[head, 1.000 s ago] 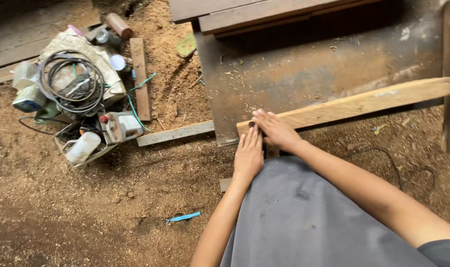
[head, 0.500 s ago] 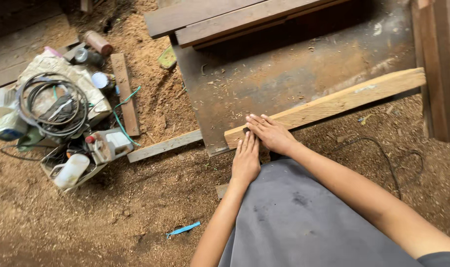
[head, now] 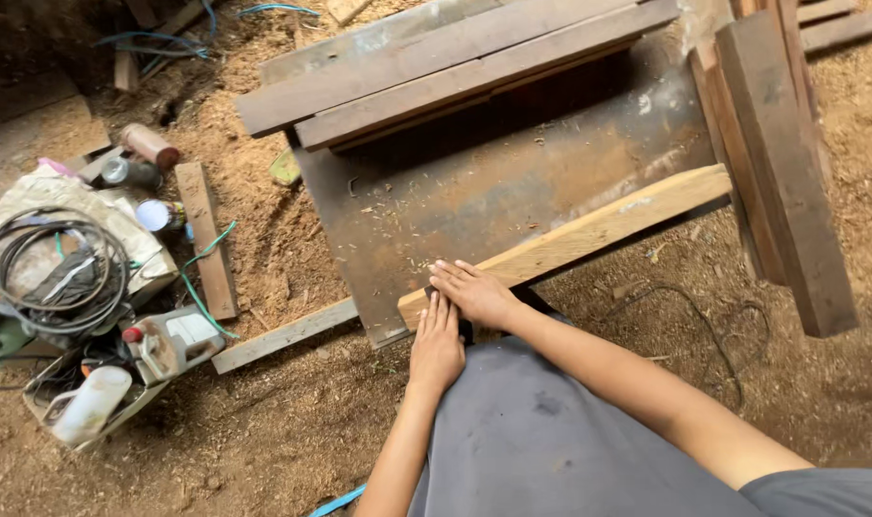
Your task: The person sands a long wooden plank on a metal workbench using a sanding block. They repeatedly rub the block along the length of the plank, flipping it over to sand both sides and edges. The person continues this process for the duration of the clip.
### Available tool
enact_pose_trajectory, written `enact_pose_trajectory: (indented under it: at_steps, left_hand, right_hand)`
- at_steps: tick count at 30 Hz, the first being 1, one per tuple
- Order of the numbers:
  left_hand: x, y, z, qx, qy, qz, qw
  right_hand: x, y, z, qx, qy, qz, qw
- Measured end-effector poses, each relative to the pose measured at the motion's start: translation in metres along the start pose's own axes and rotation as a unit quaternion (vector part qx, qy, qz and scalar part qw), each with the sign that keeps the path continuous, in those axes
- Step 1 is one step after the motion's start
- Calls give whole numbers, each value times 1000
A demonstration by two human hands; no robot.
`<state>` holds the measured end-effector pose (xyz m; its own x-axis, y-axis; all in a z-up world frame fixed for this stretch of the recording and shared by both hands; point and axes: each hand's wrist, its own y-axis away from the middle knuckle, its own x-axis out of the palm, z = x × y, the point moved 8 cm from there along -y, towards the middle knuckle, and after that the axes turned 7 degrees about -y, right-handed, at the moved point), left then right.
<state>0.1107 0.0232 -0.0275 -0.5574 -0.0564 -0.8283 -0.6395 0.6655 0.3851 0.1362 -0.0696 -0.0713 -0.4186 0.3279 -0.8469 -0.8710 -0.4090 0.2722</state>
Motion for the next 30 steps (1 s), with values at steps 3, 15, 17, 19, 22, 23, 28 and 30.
enact_pose_trajectory:
  at_steps: [3,15,17,19,22,23,28,30]
  left_hand:
    - [5,-14,-19,31,2,61,998]
    - [28,-74,-127,68,-87,105,988]
    - [31,-86,-145,53,-102,109,987]
    - [39,-94,-170,42,-104,109,988]
    - [39,-113,-198,14,-101,88,991]
    - [40,-118,-207,0,-99,87,991]
    - [46,-145,-252,-23,-105,82,991]
    - [55,-156,-267,-33,-79,93,992]
  right_hand:
    - [-12,17,-15,52,-17,3,998]
    - [-28,98,-107,74,-29,-84,993]
    - [-30,106,-125,58,-15,-87,994]
    - [-30,122,-142,47,-10,-75,996]
    - [-45,133,-164,14,-8,-72,997]
    - [-53,134,-169,-1,-10,-86,996]
    - [-65,161,-209,-16,16,-53,998]
    - [-70,174,-226,-5,-16,-68,998]
